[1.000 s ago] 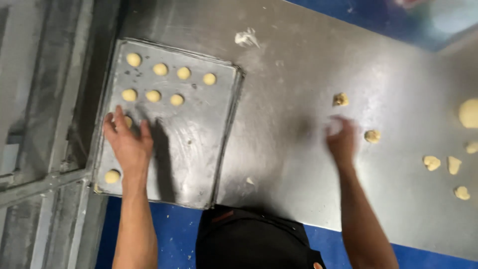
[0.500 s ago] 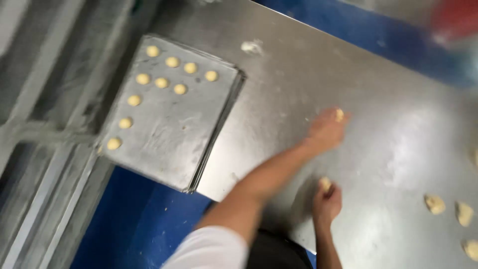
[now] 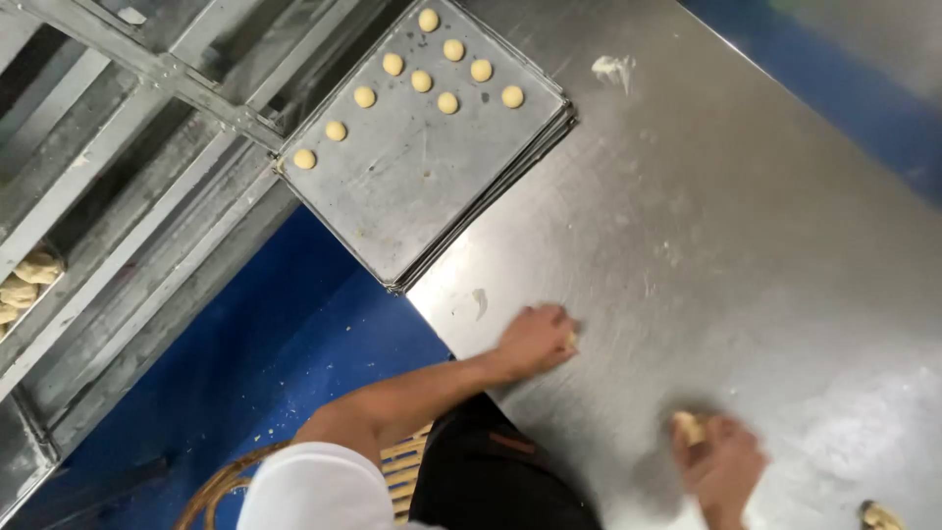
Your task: Rolling dough into balls and placing them on baking trays in a bakery.
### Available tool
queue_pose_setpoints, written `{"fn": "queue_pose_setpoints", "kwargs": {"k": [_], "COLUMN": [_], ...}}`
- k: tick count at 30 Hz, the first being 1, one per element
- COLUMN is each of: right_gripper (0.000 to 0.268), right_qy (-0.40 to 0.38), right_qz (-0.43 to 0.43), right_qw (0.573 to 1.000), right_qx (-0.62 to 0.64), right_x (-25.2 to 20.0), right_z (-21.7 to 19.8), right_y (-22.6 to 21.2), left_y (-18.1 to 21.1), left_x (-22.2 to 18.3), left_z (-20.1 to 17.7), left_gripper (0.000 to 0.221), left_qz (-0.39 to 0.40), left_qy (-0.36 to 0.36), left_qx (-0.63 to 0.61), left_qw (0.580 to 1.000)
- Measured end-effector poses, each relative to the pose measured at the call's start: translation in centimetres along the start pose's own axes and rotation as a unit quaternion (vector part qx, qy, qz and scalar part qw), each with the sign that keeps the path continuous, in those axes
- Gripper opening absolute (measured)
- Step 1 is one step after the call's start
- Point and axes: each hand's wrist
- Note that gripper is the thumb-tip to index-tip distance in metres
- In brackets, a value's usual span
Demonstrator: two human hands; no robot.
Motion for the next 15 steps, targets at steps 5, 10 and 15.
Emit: {"fn": "queue_pose_setpoints", "kwargs": {"k": [5,10,15], "right_gripper": [0.032,0.030,0.020], "right_qy": [0.064,0.035,-0.107], "right_qz": [0.094,-0.033,0.060], "right_qw": [0.993,0.995,0.987], "right_qx": [0.038,0.092,-0.102], "right_x": [10.4,0.8,3.4], "right_z": [4.8,6.0,2.1], "right_y": [-6.3,-4.2,0.3], "left_y": [0.0,-0.6,-5.4], "left_x": [4.7,0.6,2.8], "left_z": [0.4,7.1,3.2], "left_gripper": [0.034,0.041,0.043], "left_qz": [-0.057,0.090,0.075], "left_qy": [0.129,0.153,-0.074], "left_qx": [0.001,0.121,0.117], "left_qw": [0.990,0.977,0.988]}}
Point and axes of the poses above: each hand's wrist, its own x-axis towards the middle knuckle, its own z-axis out of the palm, y = z × x, and after that the axes turned 4 degrees about -y, right-handed
